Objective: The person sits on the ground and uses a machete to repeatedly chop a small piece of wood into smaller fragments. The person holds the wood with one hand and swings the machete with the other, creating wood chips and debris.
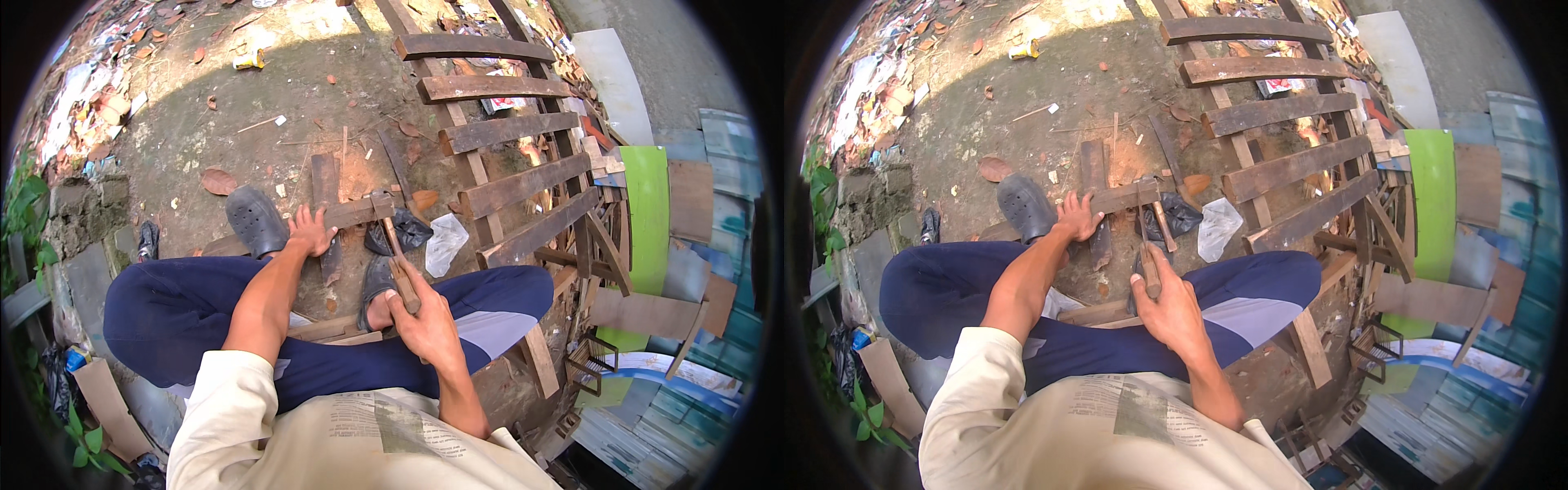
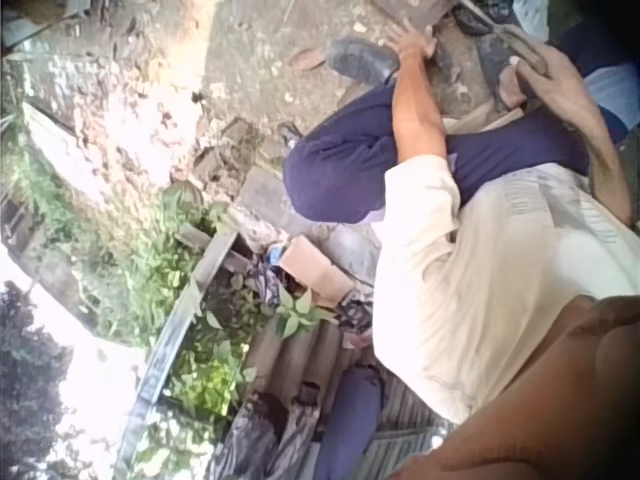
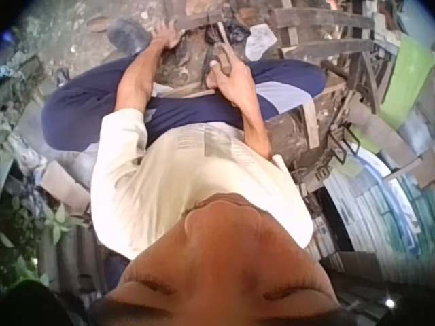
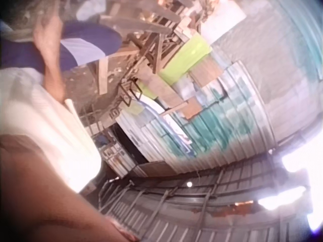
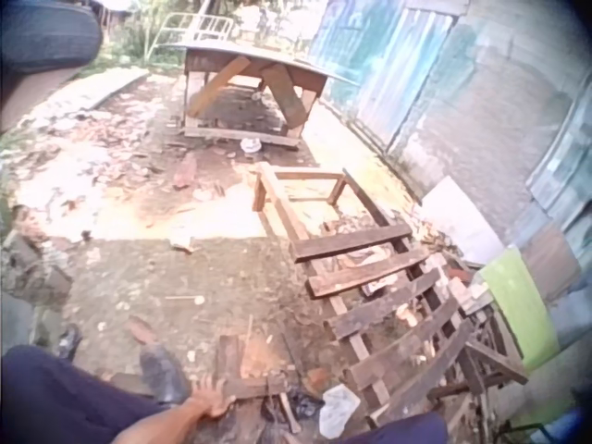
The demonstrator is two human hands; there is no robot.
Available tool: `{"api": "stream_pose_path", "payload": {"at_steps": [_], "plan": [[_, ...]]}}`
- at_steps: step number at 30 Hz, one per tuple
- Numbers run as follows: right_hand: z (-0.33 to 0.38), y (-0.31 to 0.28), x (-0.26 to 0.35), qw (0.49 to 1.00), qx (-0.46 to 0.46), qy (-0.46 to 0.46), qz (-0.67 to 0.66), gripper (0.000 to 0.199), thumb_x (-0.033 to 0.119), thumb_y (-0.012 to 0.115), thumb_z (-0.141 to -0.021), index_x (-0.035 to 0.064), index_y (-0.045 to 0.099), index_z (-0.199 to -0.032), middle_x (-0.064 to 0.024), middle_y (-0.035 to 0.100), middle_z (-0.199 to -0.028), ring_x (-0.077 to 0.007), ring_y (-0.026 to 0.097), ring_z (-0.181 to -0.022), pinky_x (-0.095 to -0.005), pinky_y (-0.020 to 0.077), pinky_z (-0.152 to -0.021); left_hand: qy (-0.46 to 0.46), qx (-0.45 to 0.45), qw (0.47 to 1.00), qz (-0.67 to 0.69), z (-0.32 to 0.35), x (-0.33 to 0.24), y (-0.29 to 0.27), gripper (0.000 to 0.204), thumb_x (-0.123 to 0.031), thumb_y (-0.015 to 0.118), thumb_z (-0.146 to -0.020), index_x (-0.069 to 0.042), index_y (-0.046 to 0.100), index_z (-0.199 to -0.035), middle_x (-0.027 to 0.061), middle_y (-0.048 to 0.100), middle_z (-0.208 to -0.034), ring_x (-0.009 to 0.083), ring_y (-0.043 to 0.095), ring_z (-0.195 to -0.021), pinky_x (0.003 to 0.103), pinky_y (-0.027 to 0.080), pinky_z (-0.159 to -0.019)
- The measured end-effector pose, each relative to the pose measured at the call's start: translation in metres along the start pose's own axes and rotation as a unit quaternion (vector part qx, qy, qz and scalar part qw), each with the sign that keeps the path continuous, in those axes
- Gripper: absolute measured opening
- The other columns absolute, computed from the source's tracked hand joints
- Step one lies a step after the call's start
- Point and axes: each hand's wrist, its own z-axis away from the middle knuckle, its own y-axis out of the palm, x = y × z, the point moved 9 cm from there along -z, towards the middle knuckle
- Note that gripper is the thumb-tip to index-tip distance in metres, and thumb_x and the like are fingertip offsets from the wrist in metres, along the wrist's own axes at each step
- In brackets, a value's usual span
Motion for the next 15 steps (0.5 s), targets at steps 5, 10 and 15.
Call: {"api": "stream_pose_path", "payload": {"at_steps": [5,10,15], "plan": [[-0.060,0.013,-0.022,0.998,-0.038,-0.003,0.040,0.057,0.029,0.065,-0.096,-0.0014,0.055,-0.143,-0.0303,0.070,-0.121,-0.0449,0.068,-0.114,-0.0449,0.0522,-0.099,0.000,0.002,1.000,-0.004,0.003,-0.012,-0.006,0.082,-0.059,0.042,-0.105,-0.013,0.013,-0.166,0.0293,0.006,-0.170,0.0439,0.000,-0.160,0.062,0.007,-0.125],[-0.052,0.017,-0.027,1.000,-0.013,0.026,-0.003,0.061,0.029,0.065,-0.096,-0.0023,0.052,-0.146,-0.0324,0.067,-0.126,-0.0450,0.066,-0.118,-0.0456,0.0505,-0.102,0.000,-0.020,1.000,-0.017,-0.006,-0.003,0.000,0.083,-0.061,0.041,-0.105,-0.013,0.013,-0.166,0.0289,0.008,-0.170,0.0433,0.001,-0.160,0.063,0.006,-0.125],[0.002,-0.001,-0.009,0.998,0.015,0.026,-0.059,0.064,0.030,0.066,-0.096,-0.0028,0.049,-0.149,-0.0333,0.065,-0.129,-0.0444,0.064,-0.122,-0.0459,0.0493,-0.105,-0.007,-0.016,1.000,-0.016,0.004,0.003,-0.001,0.083,-0.061,0.040,-0.105,-0.013,0.012,-0.166,0.0290,0.007,-0.170,0.0437,0.000,-0.160,0.063,0.006,-0.126]]}}
